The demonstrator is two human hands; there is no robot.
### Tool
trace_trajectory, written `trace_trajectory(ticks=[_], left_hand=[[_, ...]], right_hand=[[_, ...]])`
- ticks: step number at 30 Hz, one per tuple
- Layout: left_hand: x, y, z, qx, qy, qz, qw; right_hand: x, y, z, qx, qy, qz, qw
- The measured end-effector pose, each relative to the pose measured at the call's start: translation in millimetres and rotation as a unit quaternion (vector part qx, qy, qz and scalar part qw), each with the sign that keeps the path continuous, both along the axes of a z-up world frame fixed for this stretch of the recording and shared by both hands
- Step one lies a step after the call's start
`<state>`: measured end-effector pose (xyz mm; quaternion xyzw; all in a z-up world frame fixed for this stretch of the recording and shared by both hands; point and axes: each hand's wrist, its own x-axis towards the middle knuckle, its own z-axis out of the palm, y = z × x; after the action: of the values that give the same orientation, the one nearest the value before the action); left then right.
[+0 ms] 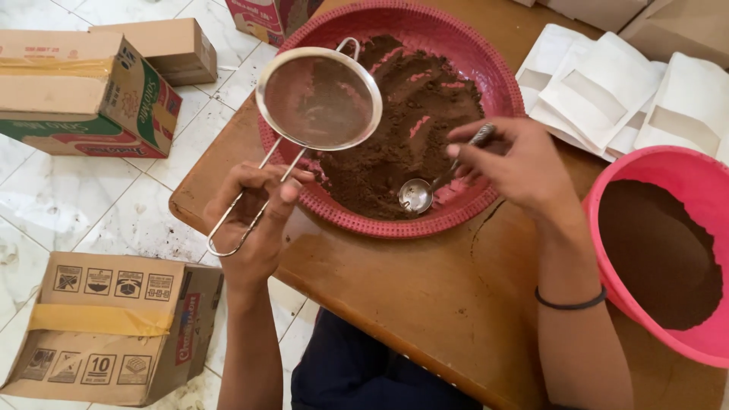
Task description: Sifting coffee grounds from a tray into a bowl using a hand sieve and a spoon
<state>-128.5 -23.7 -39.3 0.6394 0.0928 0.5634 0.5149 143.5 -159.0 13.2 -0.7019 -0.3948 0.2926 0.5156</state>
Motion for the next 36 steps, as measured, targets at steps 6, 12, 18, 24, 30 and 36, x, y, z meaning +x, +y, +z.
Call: trace_trajectory(ticks=[6, 12, 18, 24, 30, 36], left_hand=[[-2.6, 8.8, 2.1, 0.034, -0.005, 0.115, 0.993], [-11.9, 2.0, 19.1, -0.111, 0.020, 0.135, 0.984], [-14.6, 0.0, 18.1, -0.112, 0.022, 0.130, 0.985], [-20.3, -1.6, 20.0, -0.109, 0.021, 0.143, 0.984], [-23.8, -1.7, 21.8, -0.116, 0.026, 0.155, 0.981], [-27.4, -1.0, 19.5, -0.114, 0.019, 0.151, 0.982]], right_hand=[[-14.2, -2.9, 18.1, -0.009, -0.160, 0.093, 0.983], [-2.1, -24.0, 20.5, -0.003, -0.382, 0.013, 0.924], [15.1, -21.2, -6.0, -0.042, -0.449, -0.042, 0.892], [2.9, -8.7, -10.3, -0.036, -0.391, -0.067, 0.917], [-14.7, 2.9, -8.2, 0.010, -0.269, -0.070, 0.961], [-24.6, 14.4, -13.1, 0.034, -0.110, -0.079, 0.990]])
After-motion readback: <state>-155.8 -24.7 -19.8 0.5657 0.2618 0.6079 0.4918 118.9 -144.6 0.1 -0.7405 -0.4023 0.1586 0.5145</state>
